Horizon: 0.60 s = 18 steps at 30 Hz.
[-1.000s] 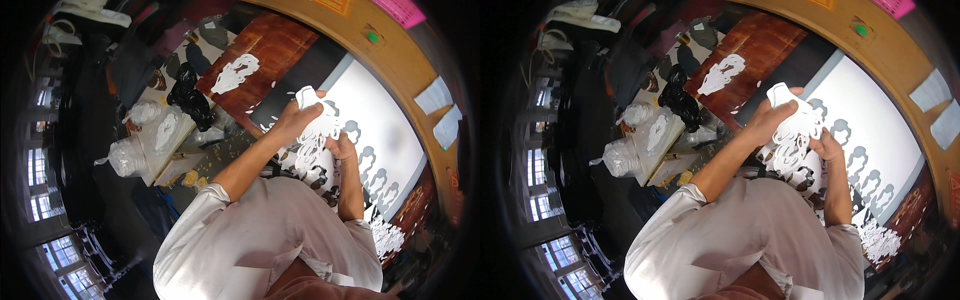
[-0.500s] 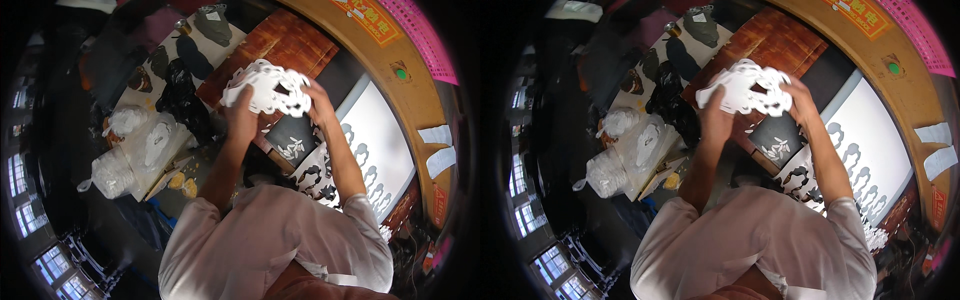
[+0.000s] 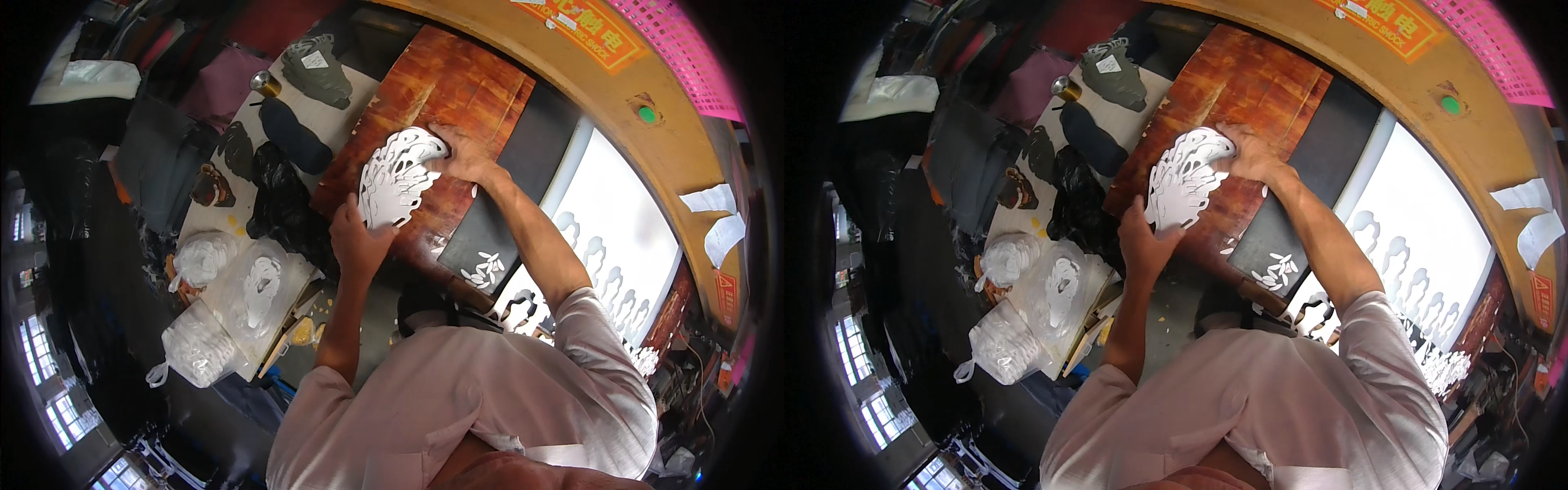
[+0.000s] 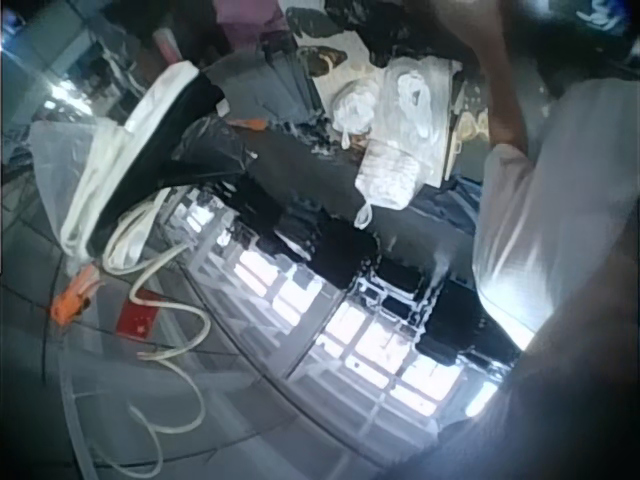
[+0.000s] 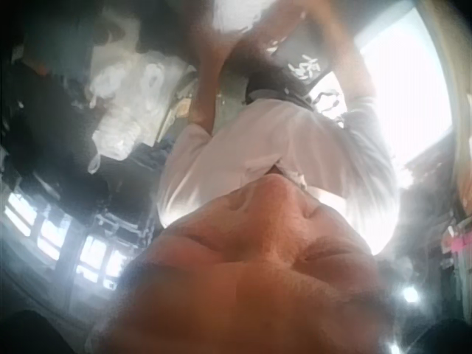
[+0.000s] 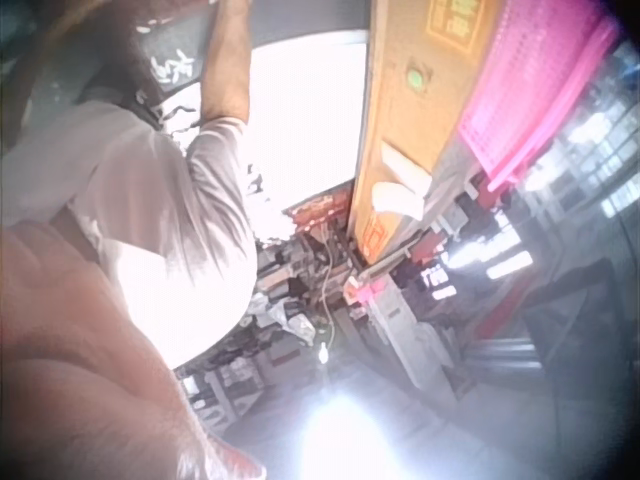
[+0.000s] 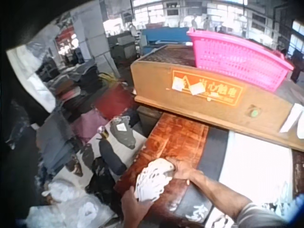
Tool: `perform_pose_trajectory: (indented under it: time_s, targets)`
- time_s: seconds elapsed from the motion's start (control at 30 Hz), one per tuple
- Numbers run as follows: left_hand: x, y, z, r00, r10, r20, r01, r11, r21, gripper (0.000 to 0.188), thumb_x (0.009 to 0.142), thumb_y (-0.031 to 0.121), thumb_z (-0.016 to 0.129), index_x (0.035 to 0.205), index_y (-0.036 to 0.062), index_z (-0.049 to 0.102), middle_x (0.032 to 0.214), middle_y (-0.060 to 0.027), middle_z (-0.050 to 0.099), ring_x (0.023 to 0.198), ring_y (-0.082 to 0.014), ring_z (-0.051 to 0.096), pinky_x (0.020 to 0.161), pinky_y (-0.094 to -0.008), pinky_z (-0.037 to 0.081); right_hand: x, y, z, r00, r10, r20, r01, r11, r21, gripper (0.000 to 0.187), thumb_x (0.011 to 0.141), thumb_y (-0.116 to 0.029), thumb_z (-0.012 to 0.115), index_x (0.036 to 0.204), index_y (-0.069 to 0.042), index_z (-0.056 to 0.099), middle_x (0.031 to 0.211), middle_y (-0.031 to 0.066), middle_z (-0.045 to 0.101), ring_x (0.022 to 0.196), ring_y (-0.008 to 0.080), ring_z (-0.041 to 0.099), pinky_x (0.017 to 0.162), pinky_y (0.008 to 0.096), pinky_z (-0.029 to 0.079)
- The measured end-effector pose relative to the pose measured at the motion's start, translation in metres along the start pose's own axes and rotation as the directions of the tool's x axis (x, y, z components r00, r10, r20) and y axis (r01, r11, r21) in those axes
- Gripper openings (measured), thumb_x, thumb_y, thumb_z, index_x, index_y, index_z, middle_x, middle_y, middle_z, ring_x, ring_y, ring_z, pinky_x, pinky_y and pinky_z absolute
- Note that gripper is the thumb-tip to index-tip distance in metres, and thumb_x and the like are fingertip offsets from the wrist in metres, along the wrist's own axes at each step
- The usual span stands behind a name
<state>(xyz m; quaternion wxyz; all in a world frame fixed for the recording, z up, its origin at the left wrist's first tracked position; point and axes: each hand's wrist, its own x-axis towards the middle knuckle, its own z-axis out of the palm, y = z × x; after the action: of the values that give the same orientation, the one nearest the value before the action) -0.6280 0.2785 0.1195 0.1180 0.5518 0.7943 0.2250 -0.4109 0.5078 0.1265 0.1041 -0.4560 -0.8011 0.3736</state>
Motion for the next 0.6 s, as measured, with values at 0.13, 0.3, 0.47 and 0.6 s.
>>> perform_pose_trajectory:
  time_s: [0.13, 0.3, 0.47, 0.6]
  targets:
    - [0.025, 0.000, 0.013, 0.981, 0.075, 0.181, -0.095, 0.990, 0.102, 0.101, 0.075, 0.032, 0.092, 0.159, 0.0028, 0.045, 0.141, -0.0241, 0.057, 0.122, -0.0461, 0.058, 0.101, -0.0552, 0.051, -0.006, -0.016, -0.020, 0.965, -0.028, 0.260, 0.123, 0.927, -0.355, 0.116, 0.078, -0.034, 0.090, 0.173, -0.020, 0.026, 0.173, 0.0231, 0.030, 0.158, 0.0440, 0.034, 0.125, 0.0495, 0.040]
    - [0.072, -0.005, 0.029, 0.918, 0.363, 0.160, -0.366, 0.930, -0.011, 0.101, 0.076, 0.033, 0.092, 0.160, 0.0028, 0.044, 0.139, -0.0264, 0.057, 0.120, -0.0492, 0.059, 0.100, -0.0577, 0.051, 0.020, -0.025, -0.054, 0.935, -0.162, 0.315, 0.307, 0.815, -0.491, 0.128, 0.065, -0.038, 0.095, 0.173, -0.034, 0.026, 0.177, 0.0190, 0.024, 0.162, 0.0457, 0.023, 0.130, 0.0567, 0.030]
    - [0.055, 0.003, 0.032, 0.952, 0.204, 0.229, -0.234, 0.966, 0.114, 0.111, 0.072, 0.037, 0.096, 0.163, 0.0069, 0.040, 0.138, -0.0271, 0.057, 0.120, -0.0477, 0.058, 0.100, -0.0568, 0.051, 0.042, -0.037, -0.043, 0.802, -0.200, 0.563, 0.537, 0.656, -0.531, 0.124, 0.064, -0.038, 0.095, 0.170, -0.033, 0.033, 0.173, 0.0189, 0.032, 0.160, 0.0450, 0.028, 0.127, 0.0580, 0.032]
    - [0.025, 0.005, 0.011, 0.936, -0.114, 0.332, 0.046, 0.977, 0.207, 0.109, 0.074, 0.035, 0.096, 0.163, 0.0075, 0.040, 0.138, -0.0281, 0.056, 0.122, -0.0463, 0.058, 0.104, -0.0555, 0.050, 0.048, -0.044, -0.007, 0.731, -0.222, 0.645, 0.540, 0.766, -0.349, 0.117, 0.067, -0.032, 0.091, 0.169, -0.033, 0.035, 0.171, 0.0160, 0.036, 0.160, 0.0432, 0.029, 0.126, 0.0548, 0.038]
